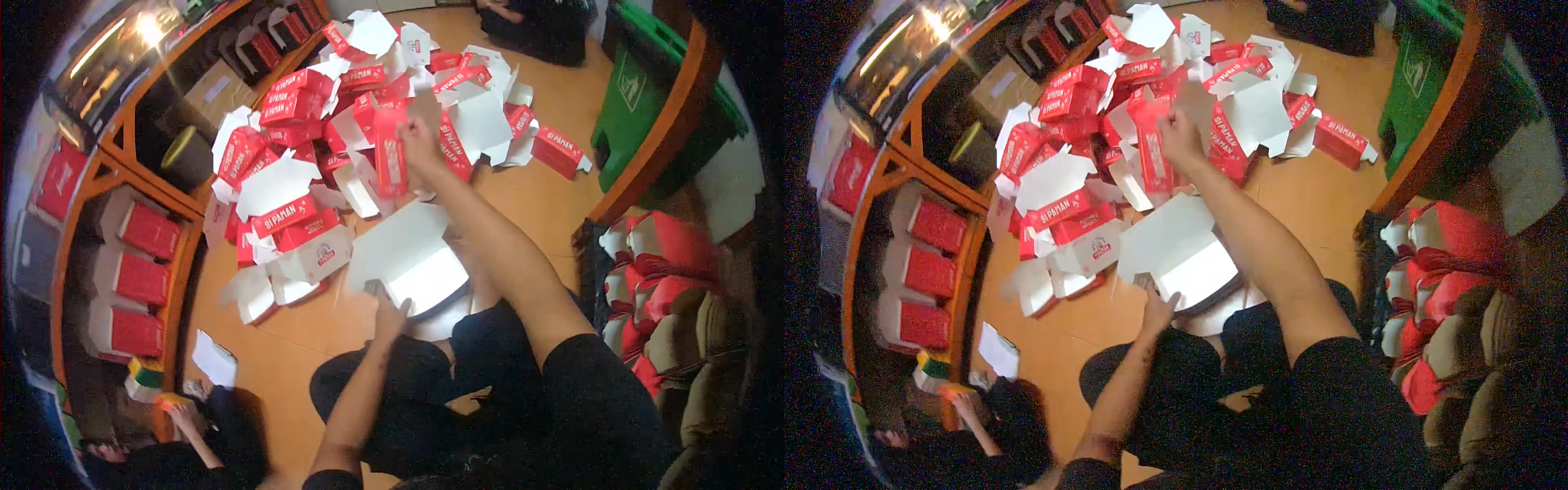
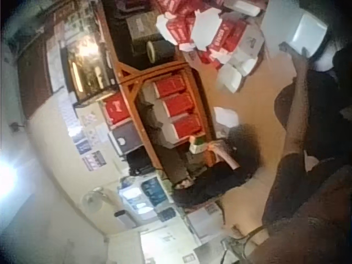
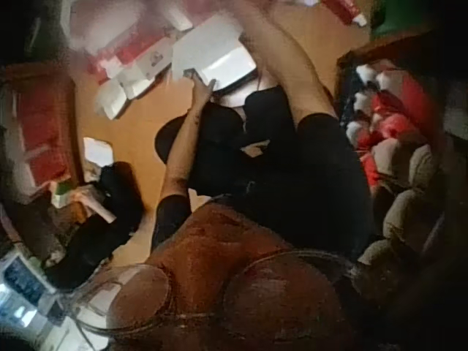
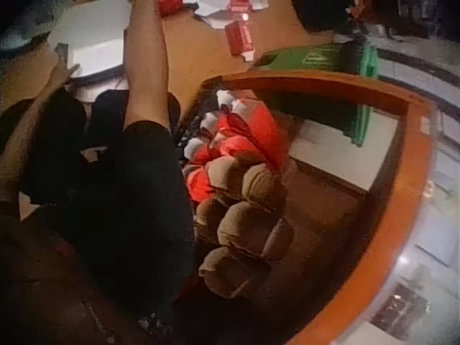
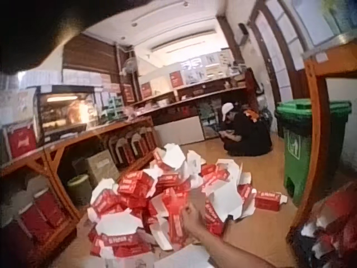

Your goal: The person sits on the floor and assembles red and white cardboard boxes by folding the flaps and interlocking the tabs. They handle the boxes one at a time, picking them from a pile of flat pieces and stacking the finished boxes.

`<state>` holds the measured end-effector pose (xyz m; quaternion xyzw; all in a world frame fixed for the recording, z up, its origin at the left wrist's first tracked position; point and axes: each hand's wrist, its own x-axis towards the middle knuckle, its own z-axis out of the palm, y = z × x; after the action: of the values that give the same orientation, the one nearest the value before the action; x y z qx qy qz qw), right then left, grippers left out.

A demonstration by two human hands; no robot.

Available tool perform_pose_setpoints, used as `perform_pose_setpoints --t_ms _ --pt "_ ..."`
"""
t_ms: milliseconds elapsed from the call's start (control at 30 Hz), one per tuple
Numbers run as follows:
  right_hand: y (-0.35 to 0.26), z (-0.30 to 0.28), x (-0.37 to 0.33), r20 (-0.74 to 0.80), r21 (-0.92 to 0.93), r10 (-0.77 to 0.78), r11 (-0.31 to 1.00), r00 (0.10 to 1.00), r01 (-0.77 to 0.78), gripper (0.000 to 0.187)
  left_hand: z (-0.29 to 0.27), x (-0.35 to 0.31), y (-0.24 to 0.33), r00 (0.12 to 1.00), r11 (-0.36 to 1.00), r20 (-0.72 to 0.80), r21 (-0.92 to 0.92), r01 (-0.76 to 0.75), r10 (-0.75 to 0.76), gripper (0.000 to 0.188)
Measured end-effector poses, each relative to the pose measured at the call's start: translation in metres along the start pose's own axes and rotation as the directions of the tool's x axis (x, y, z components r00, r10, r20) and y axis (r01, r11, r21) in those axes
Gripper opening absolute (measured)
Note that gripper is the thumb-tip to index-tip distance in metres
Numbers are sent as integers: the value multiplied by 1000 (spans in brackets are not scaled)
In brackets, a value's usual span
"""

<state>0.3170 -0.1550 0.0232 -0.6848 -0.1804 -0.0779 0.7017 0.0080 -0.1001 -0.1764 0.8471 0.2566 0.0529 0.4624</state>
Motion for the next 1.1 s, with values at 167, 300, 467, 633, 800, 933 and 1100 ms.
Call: perform_pose_setpoints --t_ms 167,300,467,633,800,933,1100 --pt "-139 -39 -81 513 -112 -471 792 717 601 13 -75 -29 37 993 938 73 341 59 -89 86" --pt "-137 -57 -159 697 22 -699 244 160 969 9 -126 -67 124 897 644 -439 -676 -359 39 71" --pt "-125 -60 -215 804 230 -594 277 -22 933 14 -151 -84 142 893 505 -345 -848 -164 -289 56" --pt "-137 -70 -198 518 -142 -549 700 655 700 39 -153 -88 125 847 421 -481 -833 -360 -226 41" --pt "-121 -71 -179 575 -7 25 1000 818 -26 48 -141 -80 106 907 554 -402 -787 -272 -127 40" --pt "-101 -68 -200 566 117 95 974 819 -194 46 -130 -77 140 891 258 -395 -905 -337 -222 47" --pt "-110 -75 -200 494 -110 -74 983 867 146 32 -134 -65 169 851 536 -515 -749 -389 -103 60"
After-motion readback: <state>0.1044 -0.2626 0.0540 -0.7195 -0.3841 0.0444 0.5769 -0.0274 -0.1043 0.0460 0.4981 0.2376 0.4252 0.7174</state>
